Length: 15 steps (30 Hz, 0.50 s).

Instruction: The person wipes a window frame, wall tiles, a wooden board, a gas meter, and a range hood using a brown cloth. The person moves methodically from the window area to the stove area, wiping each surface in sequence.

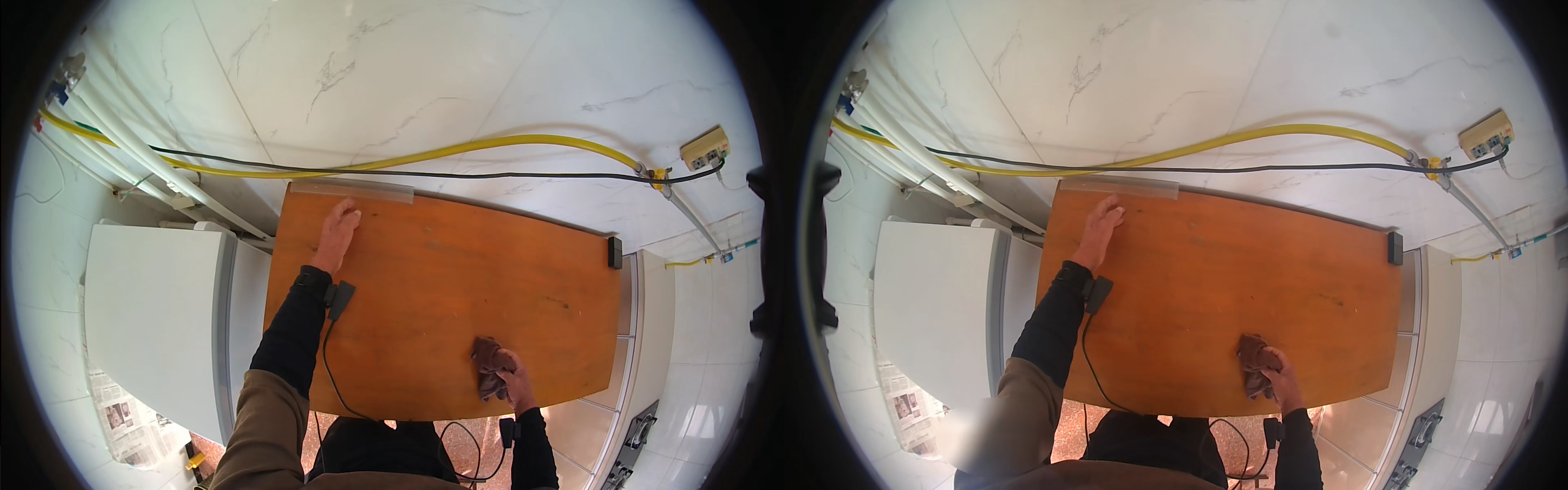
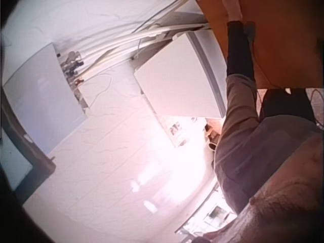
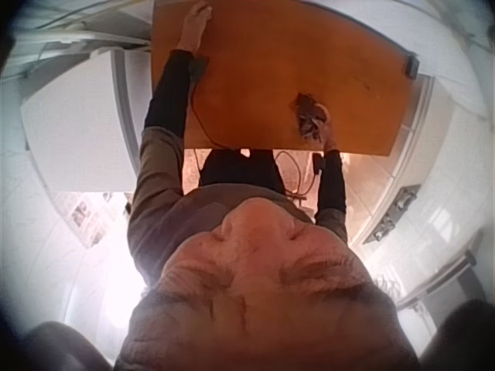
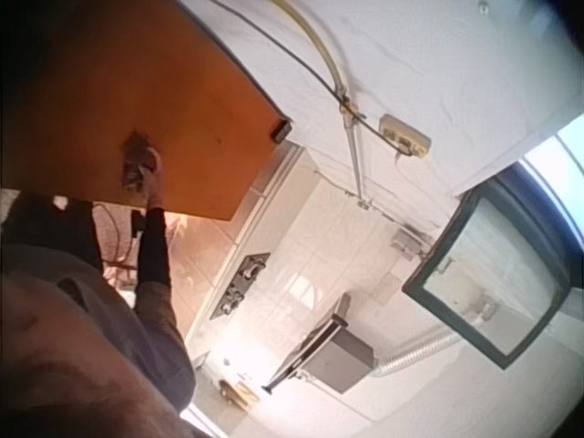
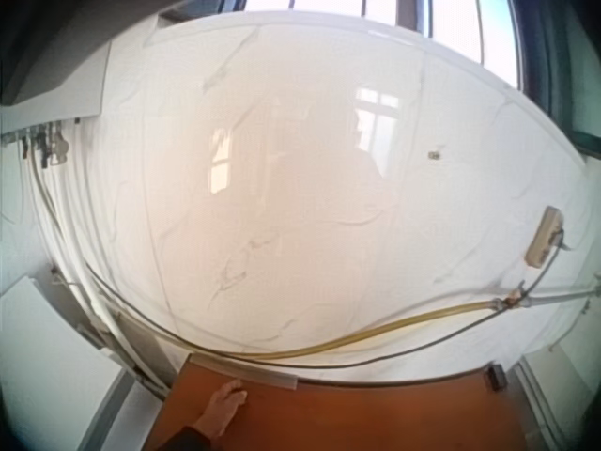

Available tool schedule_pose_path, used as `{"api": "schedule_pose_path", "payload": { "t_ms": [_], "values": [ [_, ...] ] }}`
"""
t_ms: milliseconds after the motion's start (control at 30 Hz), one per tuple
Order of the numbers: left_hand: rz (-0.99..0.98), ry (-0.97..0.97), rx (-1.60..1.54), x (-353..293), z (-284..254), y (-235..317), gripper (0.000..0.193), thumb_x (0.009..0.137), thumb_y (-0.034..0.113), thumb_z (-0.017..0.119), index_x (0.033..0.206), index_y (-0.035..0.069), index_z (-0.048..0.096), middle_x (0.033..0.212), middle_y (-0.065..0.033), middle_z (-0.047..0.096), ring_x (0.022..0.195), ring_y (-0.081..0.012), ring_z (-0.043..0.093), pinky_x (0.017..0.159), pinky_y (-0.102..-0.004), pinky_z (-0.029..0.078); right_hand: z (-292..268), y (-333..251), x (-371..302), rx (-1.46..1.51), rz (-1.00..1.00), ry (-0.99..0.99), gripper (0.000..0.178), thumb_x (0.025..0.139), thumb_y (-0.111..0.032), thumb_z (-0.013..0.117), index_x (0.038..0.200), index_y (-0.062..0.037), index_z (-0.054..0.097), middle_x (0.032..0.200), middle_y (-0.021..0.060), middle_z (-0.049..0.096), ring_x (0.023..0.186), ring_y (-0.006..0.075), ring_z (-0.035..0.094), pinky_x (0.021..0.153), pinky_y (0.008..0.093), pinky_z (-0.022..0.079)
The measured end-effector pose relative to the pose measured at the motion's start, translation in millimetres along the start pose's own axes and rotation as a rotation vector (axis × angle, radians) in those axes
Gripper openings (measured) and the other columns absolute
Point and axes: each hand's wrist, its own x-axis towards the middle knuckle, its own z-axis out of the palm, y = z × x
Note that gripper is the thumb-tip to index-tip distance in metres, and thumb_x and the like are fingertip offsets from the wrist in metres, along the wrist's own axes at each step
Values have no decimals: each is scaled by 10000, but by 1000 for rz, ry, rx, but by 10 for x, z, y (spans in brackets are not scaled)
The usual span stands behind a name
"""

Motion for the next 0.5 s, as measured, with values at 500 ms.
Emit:
{"api": "schedule_pose_path", "payload": {
  "t_ms": [500],
  "values": [
    [707, 16, 1476, 400, -30, 203, 421, 921, 97, 686, 1342, 76, 673, 1436, -107, 647, 1327, -327, 579, 1052, -485, 516, -24, 37, 17, -1, -16, -11, 526, 891, 111, 675, 1385, -65, 649, 1318, 72, 676, 1226, 200, 655, 1053, 337, 543]
  ]
}}
